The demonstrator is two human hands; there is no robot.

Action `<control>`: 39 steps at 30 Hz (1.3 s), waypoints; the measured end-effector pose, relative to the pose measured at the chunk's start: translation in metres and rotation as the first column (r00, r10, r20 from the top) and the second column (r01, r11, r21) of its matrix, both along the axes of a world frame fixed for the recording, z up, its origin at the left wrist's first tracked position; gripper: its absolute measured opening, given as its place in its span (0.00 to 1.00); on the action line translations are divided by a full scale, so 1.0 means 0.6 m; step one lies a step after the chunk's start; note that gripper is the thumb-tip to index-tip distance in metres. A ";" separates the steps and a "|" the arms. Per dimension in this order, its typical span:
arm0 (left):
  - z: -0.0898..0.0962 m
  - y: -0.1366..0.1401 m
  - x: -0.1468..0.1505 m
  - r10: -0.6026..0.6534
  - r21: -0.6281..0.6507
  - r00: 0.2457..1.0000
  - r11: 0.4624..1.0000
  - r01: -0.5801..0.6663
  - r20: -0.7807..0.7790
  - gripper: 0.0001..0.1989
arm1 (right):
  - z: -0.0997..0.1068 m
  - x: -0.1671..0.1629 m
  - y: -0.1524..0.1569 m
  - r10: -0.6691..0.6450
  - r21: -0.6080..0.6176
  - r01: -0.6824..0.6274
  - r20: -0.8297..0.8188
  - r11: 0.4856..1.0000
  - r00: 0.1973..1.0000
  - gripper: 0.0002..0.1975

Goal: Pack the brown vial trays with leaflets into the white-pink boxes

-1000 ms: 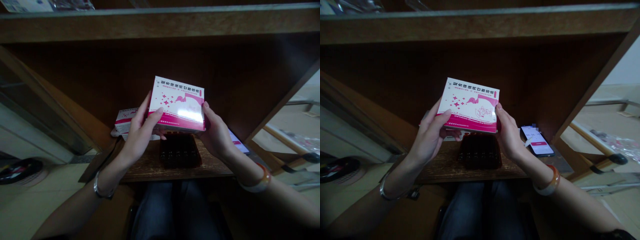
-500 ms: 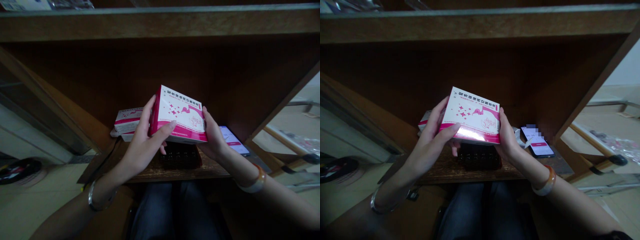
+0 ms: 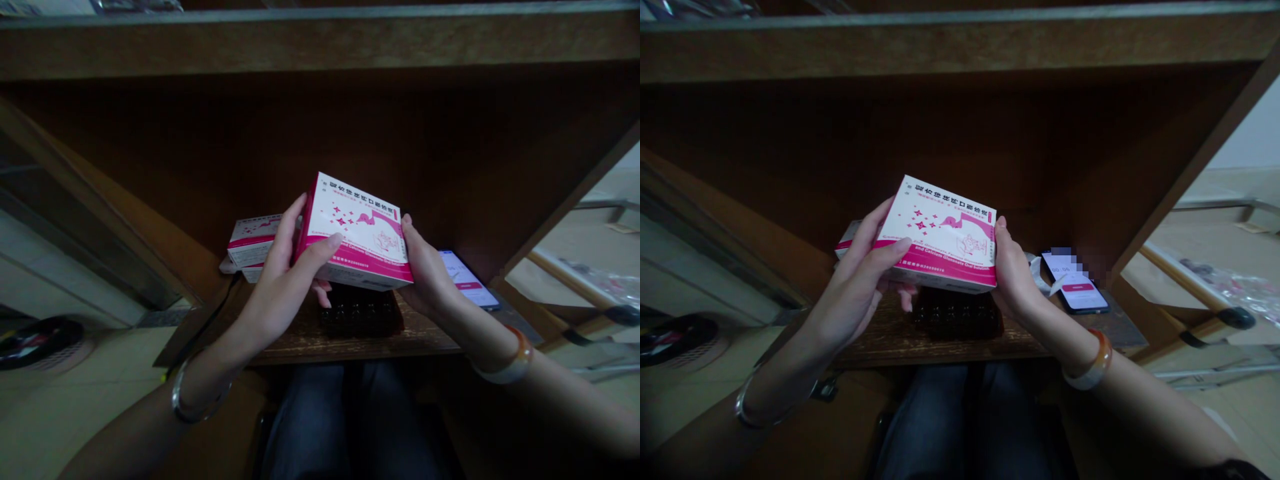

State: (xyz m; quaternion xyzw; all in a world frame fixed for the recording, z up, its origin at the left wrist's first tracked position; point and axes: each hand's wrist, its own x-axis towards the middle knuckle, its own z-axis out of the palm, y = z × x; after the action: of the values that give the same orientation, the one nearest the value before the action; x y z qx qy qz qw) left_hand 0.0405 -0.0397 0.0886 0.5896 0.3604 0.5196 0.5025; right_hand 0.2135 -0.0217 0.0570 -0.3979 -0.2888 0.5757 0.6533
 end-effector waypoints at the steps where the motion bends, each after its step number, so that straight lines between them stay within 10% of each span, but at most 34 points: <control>1: 0.004 0.000 0.001 0.011 -0.019 1.000 1.000 -0.011 -0.004 0.39 | -0.002 0.002 0.000 0.018 0.033 -0.018 0.027 0.999 0.999 0.12; 27: 0.047 0.000 -0.015 0.125 0.036 0.991 0.991 -0.127 0.049 0.24 | 0.038 0.026 -0.028 0.352 0.234 -0.399 0.220 0.887 0.910 0.21; 39: 0.049 0.030 -0.026 0.087 -0.118 0.993 0.990 -0.077 0.083 0.12 | 0.036 0.008 -0.033 0.277 0.170 -0.291 0.102 0.942 0.956 0.23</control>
State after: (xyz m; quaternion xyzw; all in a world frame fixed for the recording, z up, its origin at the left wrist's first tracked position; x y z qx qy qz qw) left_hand 0.0247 -0.0214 0.1178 0.5211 0.3910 0.5438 0.5290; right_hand 0.2184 -0.0413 0.0788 -0.3122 -0.4195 0.6193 0.5857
